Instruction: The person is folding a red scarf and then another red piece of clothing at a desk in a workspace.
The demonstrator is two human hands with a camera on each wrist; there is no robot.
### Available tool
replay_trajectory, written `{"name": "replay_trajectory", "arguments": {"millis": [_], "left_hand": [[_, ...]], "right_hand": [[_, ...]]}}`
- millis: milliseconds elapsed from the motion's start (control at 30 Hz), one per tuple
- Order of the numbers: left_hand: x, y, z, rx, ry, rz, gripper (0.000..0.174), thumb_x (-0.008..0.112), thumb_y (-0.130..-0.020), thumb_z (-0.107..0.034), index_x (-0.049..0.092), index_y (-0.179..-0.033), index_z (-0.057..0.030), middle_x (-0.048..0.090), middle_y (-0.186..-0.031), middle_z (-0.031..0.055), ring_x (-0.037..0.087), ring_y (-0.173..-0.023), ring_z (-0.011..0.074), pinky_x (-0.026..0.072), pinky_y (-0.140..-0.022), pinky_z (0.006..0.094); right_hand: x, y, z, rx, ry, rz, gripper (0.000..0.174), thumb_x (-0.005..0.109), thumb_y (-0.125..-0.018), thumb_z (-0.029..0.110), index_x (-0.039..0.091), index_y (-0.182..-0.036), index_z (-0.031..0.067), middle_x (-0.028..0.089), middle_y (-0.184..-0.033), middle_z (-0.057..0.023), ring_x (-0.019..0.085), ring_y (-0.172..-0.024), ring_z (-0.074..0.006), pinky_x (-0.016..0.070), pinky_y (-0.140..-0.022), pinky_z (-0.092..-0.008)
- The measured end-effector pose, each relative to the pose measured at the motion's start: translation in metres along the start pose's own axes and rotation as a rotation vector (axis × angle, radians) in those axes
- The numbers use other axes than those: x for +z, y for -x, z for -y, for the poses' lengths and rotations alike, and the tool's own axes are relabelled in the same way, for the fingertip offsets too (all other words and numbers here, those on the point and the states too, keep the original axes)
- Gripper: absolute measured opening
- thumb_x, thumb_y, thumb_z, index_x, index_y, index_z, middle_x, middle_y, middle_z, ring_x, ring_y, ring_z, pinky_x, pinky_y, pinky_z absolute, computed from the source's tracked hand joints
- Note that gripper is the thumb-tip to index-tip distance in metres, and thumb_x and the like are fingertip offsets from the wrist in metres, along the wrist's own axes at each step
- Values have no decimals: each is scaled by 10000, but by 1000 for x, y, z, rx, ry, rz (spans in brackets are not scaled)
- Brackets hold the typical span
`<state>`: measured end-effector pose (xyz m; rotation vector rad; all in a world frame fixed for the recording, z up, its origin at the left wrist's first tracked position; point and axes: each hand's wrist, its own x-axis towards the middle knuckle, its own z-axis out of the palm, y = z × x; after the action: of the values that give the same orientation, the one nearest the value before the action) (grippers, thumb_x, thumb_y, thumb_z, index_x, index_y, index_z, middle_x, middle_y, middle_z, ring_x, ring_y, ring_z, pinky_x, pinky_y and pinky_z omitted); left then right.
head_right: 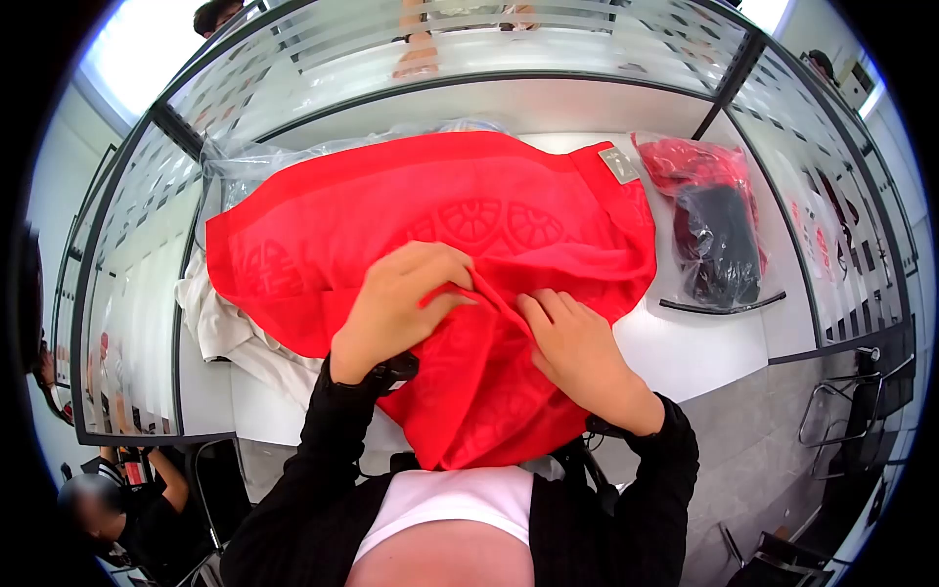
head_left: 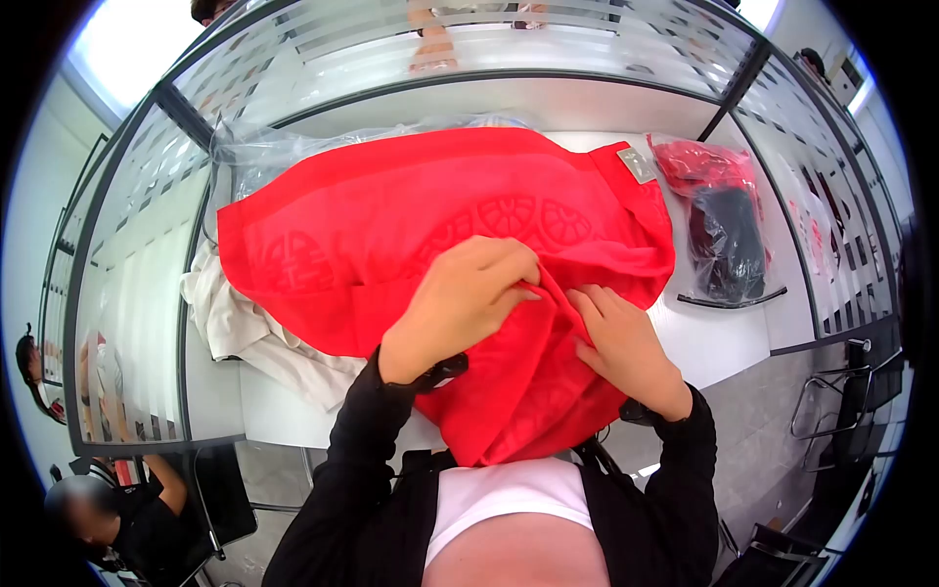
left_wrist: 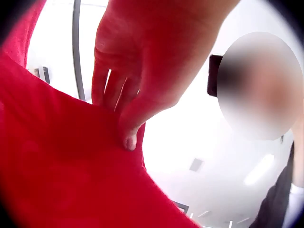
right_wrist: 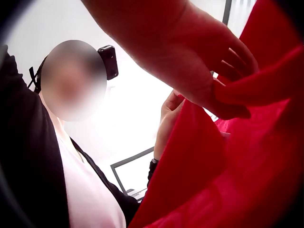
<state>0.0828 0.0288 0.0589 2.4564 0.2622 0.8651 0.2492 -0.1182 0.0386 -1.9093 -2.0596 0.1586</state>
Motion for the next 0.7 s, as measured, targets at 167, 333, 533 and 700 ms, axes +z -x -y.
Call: {"name": "replay_trajectory", "arguments": {"millis": [167,333,533,700], "left_hand": [[-24,-1,3,-36,-53,-209,216,658,-598,83,562,-761,-21,593,-786,94,598,-752,250,477,-657,294],[-41,4,5,-63,-37,-314,201,668,-620,82,553,-746,-24,559,-738,75,574,-670,220,461,-583,280],[-48,10,1,-47,-95,-469,204,690,-621,84,560,-746,-10,568,-731,75,574,-657,202,463,-590,262],[-57,17,-2,-15,-129,-598,206,692,-616,92,561,-744,-2,581,-739,85,580,-674,198,462,-611,261]], "right_hand": [[6,22,-24,178,29,-58,505,615,-627,-25,485,-1113,20,526,-1046,-137,532,-950,-319,458,-767,-391],[2,53,-46,420,6,-85,424,627,-655,10,517,-1062,54,557,-1019,-116,566,-920,-298,468,-754,-365],[16,73,-41,646,-24,39,329,702,-671,205,565,-926,50,602,-716,-109,595,-624,-270,452,-561,-379],[57,81,-14,615,-35,118,279,628,-740,299,570,-794,31,587,-615,-180,587,-607,-372,460,-547,-444]]}}
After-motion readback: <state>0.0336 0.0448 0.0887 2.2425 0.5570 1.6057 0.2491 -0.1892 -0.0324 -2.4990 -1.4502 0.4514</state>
